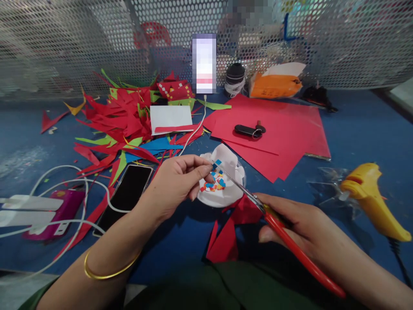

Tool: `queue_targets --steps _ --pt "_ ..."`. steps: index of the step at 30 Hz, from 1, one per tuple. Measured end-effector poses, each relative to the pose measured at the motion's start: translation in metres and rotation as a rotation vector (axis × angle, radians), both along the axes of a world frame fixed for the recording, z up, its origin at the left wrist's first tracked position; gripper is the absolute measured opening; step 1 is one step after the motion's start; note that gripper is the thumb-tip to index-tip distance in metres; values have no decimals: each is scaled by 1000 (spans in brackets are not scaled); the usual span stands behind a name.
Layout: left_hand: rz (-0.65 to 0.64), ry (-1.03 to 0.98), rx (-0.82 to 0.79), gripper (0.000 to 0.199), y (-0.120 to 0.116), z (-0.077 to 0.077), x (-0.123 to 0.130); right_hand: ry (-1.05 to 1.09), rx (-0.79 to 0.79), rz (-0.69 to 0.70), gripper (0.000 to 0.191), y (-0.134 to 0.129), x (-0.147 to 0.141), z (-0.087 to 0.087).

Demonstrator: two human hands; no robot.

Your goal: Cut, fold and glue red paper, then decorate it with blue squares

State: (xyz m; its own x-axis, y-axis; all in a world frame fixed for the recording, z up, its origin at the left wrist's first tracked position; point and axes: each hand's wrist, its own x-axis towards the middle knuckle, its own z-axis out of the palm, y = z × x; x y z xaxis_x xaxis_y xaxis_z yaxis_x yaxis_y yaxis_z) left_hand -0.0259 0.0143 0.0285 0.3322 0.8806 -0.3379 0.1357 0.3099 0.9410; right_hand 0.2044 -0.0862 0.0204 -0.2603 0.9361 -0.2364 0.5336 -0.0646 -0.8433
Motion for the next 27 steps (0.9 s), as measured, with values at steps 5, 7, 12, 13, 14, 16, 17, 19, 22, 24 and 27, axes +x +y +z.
queue_targets --steps 5,7,12,13,14,16,17,19,22,24,27 --pt "-8 -6 7 12 1 -1 1 -11 -4 7 23 0 1 -3" --pt "-7 -6 12 13 2 -1 1 -12 -10 14 24 0 2 -4" --pt "-5 -6 15 14 1 -1 1 -12 -31 4 22 -1 2 -6" --pt "-3 -5 15 14 1 -1 1 -10 -35 0 21 -1 2 -6" --pt "-2 -6 15 14 1 -1 1 -6 -38 -6 21 -1 2 -5" --pt "-2 -7 17 14 0 0 2 11 -40 -28 21 0 1 -4" --pt "-2 -7 17 15 0 1 2 26 -38 -46 23 0 0 -3" --pt "-1 -5 15 15 0 1 2 53 -29 -91 27 1 -1 0" --pt "-18 -8 6 14 0 2 2 67 -17 -138 33 1 -2 1" --pt "-35 -15 -2 13 0 2 2 60 -19 -133 34 1 -1 -1" --pt "-36 -15 -30 14 -1 2 3 30 -25 -112 37 -1 1 -5"
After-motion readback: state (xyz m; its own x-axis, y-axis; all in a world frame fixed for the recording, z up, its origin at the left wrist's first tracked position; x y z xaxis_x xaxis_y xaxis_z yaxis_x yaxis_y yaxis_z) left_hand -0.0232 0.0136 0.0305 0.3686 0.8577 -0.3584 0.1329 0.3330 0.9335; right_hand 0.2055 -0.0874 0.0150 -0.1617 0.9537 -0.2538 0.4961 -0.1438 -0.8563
